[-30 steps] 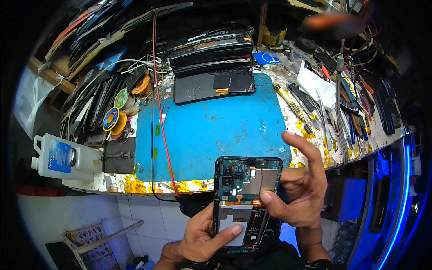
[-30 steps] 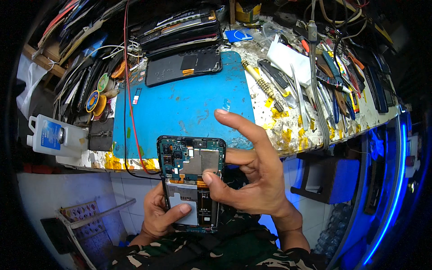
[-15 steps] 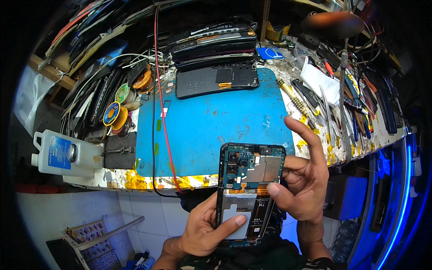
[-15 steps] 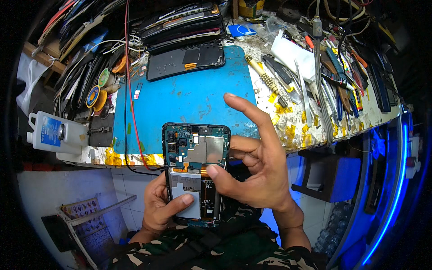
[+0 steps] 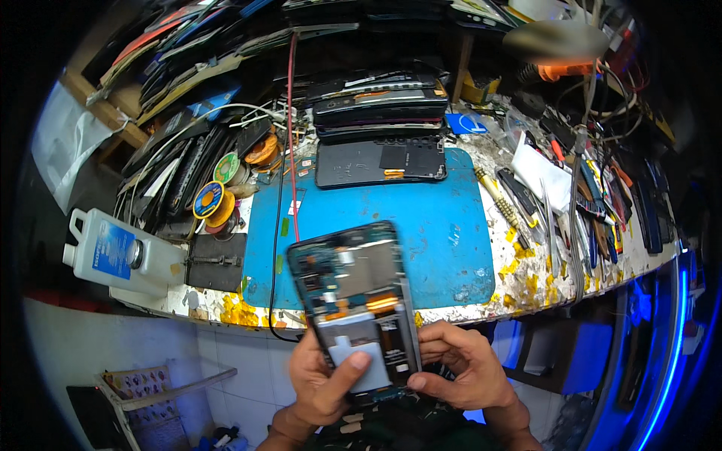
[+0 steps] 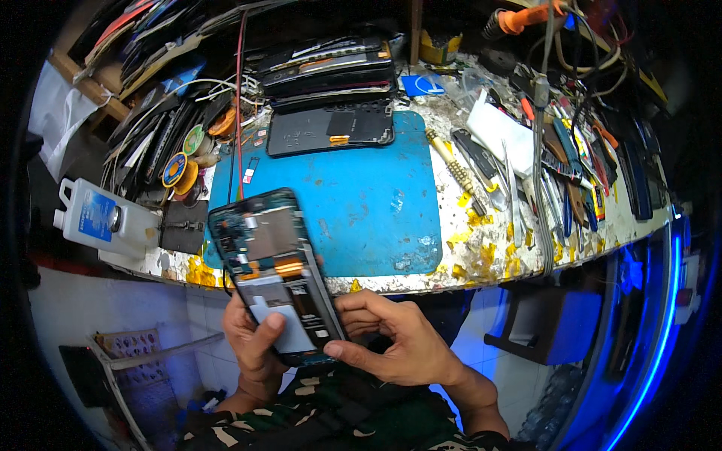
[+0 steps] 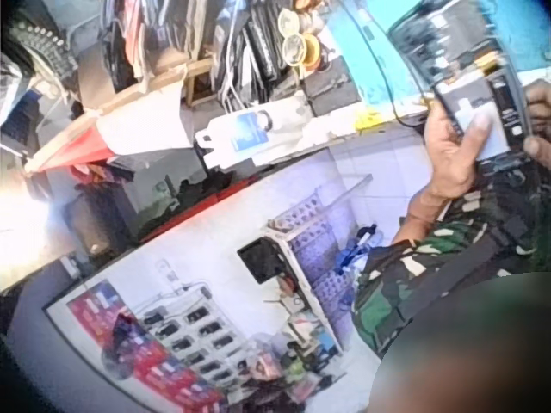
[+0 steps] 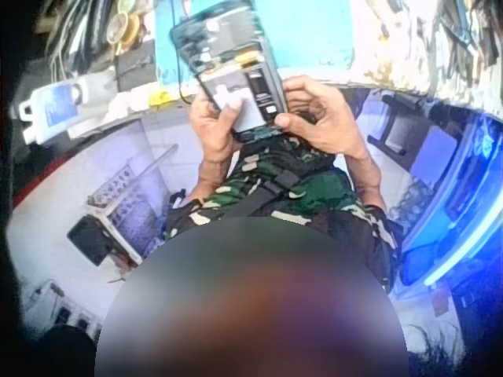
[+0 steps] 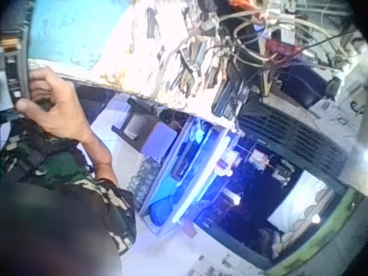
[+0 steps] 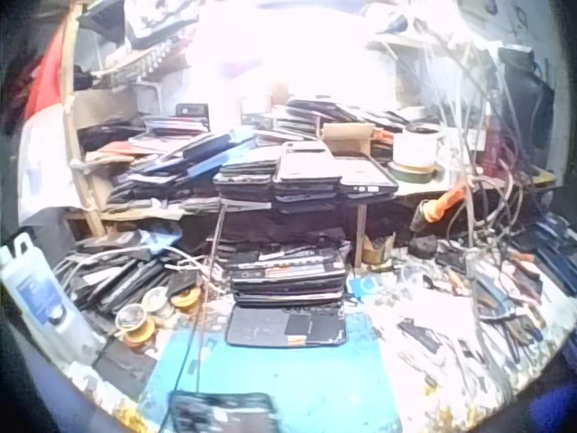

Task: The person assembles a smartphone by aligning and snapping the back cover onto the chassis, then reattaching the battery connector and securing internal components. The person uses a small tool to press down connectors and ensure the parts are seated correctly.

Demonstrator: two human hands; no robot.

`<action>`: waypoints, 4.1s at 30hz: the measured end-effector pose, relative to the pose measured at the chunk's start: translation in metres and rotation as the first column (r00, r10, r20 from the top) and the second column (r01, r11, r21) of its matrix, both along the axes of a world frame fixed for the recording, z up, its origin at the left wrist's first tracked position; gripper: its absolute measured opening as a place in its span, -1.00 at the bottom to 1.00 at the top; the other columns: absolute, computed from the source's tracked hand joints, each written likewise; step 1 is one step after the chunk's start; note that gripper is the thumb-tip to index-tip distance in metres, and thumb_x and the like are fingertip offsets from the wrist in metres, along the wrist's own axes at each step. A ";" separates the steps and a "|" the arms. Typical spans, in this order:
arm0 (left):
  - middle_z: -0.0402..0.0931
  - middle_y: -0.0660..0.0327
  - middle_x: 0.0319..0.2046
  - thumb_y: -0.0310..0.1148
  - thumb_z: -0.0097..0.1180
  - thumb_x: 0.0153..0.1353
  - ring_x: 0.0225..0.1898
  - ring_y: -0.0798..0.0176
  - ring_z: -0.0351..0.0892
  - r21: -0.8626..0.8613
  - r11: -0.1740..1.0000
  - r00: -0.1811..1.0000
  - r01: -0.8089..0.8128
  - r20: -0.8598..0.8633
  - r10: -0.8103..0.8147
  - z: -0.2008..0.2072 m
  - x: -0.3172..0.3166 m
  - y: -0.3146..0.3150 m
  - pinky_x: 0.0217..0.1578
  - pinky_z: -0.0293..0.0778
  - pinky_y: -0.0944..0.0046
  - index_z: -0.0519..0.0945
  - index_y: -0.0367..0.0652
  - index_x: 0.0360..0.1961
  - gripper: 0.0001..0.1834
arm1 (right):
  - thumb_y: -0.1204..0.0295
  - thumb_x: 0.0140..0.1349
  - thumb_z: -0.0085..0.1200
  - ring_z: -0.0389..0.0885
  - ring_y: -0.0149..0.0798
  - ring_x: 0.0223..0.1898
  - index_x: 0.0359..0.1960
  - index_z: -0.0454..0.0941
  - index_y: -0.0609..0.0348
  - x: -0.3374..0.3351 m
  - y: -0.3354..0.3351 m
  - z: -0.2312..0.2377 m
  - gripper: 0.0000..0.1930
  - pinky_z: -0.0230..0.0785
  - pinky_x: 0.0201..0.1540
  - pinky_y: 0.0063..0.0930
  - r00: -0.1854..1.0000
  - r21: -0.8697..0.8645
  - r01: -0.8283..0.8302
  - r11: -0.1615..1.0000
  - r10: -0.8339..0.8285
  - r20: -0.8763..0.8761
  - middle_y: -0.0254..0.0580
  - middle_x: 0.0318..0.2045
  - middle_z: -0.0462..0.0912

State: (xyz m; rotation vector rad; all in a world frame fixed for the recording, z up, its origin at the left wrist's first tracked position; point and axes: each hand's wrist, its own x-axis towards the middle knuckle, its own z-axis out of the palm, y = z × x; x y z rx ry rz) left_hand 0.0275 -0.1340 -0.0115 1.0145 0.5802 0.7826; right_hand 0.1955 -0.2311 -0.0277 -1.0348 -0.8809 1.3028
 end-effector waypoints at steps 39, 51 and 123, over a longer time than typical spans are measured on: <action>0.58 0.06 -0.28 -0.41 0.19 0.23 -0.23 0.17 0.59 0.911 0.370 0.867 -0.181 -0.030 0.498 -0.034 0.004 0.068 0.01 0.49 -0.06 0.44 -0.22 -0.03 -0.69 | 0.44 0.06 0.33 0.65 -0.40 -0.25 -0.03 0.39 0.46 0.035 -0.014 0.020 -0.50 0.49 -0.24 -0.60 0.862 -0.308 0.506 0.806 -0.473 0.180 -0.03 -0.25 0.67; 0.58 0.19 -0.16 -0.12 0.54 -0.17 -0.14 0.13 0.54 0.974 0.213 0.967 0.070 -0.119 0.226 -0.026 -0.009 0.067 -0.13 0.51 0.14 0.65 -0.14 -0.17 -0.46 | 0.41 0.34 0.11 0.59 -0.61 -0.31 -0.06 0.45 0.34 0.025 0.055 0.026 -0.74 0.36 -0.31 -0.74 0.989 -0.294 0.065 0.954 -0.023 0.143 -0.22 -0.31 0.71; 0.65 0.09 -0.18 -0.43 0.41 -0.03 -0.21 0.11 0.67 0.963 0.170 0.901 0.210 -0.258 0.348 -0.031 0.002 0.065 -0.21 0.58 0.22 0.68 -0.28 -0.20 -0.67 | 0.51 0.01 0.39 0.72 -0.21 -0.22 -0.32 0.69 0.25 0.021 -0.027 -0.064 -0.80 0.55 -0.11 -0.42 0.862 0.152 -0.290 0.945 0.190 0.470 -0.12 -0.26 0.74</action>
